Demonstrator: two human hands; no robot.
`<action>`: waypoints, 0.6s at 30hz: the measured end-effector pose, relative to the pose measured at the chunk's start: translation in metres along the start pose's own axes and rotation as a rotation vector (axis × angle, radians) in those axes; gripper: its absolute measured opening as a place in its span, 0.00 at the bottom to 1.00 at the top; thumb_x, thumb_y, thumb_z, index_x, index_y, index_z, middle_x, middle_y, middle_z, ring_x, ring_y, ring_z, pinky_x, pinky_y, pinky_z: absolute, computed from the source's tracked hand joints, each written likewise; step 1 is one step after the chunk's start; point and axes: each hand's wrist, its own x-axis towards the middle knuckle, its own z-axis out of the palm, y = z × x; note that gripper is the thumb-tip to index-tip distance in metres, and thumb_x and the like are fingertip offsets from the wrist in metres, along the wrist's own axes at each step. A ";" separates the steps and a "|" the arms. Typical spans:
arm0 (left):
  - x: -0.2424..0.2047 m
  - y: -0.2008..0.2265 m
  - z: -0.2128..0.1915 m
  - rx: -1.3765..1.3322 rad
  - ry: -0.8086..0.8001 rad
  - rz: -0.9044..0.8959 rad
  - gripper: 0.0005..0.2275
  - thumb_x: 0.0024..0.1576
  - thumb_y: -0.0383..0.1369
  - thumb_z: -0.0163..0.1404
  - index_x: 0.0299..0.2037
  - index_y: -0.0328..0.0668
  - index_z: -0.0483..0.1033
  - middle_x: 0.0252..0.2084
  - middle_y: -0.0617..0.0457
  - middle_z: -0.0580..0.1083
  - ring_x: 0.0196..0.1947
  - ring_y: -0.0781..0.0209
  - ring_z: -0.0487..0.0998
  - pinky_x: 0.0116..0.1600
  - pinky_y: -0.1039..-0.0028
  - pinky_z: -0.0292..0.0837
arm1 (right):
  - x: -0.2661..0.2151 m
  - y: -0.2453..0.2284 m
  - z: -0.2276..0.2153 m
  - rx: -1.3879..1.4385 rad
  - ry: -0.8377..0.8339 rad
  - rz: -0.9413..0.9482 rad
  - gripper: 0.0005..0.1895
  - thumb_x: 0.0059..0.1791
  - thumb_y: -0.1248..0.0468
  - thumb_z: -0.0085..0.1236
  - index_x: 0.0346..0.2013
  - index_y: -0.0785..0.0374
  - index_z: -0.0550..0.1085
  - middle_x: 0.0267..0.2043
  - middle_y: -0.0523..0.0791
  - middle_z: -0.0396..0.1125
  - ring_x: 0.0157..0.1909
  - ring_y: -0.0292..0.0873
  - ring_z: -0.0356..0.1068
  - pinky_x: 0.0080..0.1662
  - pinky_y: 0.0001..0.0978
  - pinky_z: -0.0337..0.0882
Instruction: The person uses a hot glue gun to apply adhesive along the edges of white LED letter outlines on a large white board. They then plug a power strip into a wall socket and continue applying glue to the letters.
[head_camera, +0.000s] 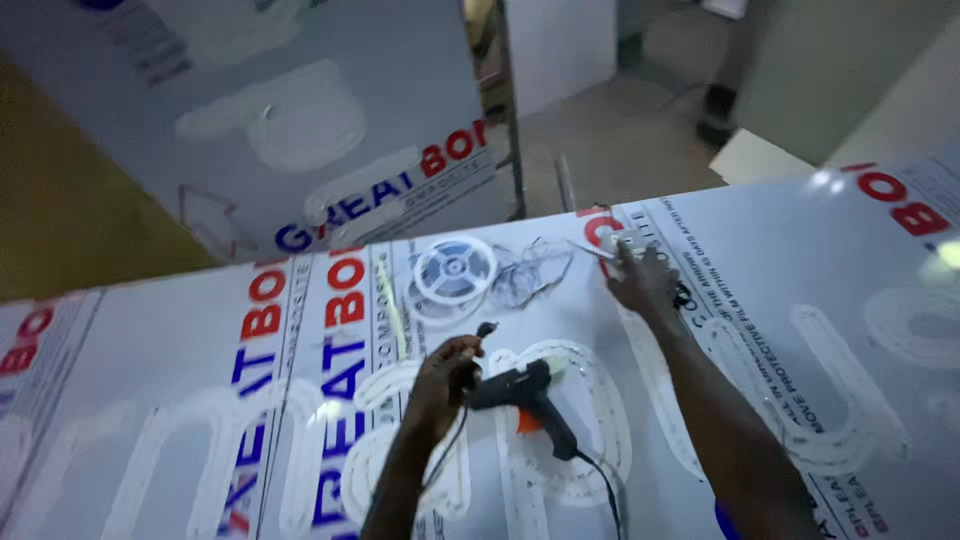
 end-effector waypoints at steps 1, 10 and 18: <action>-0.013 0.008 -0.006 -0.004 0.022 -0.002 0.09 0.67 0.27 0.55 0.55 0.38 0.83 0.41 0.44 0.79 0.28 0.58 0.82 0.26 0.82 0.69 | -0.004 0.004 -0.012 0.012 -0.015 -0.013 0.52 0.39 0.42 0.77 0.79 0.32 0.73 0.65 0.63 0.75 0.53 0.69 0.82 0.46 0.62 0.80; -0.095 0.083 -0.090 0.014 0.231 0.133 0.07 0.68 0.27 0.53 0.54 0.41 0.80 0.42 0.47 0.77 0.31 0.62 0.79 0.33 0.82 0.69 | -0.025 -0.130 -0.186 0.880 -0.539 0.336 0.47 0.51 0.56 0.74 0.84 0.46 0.66 0.73 0.61 0.70 0.70 0.66 0.73 0.68 0.58 0.75; -0.105 0.080 -0.201 -0.005 0.190 0.125 0.06 0.68 0.28 0.54 0.53 0.42 0.80 0.42 0.48 0.79 0.30 0.61 0.80 0.30 0.83 0.65 | -0.186 -0.317 -0.134 1.409 -0.743 0.547 0.45 0.53 0.51 0.78 0.82 0.52 0.68 0.74 0.53 0.72 0.63 0.51 0.73 0.63 0.52 0.73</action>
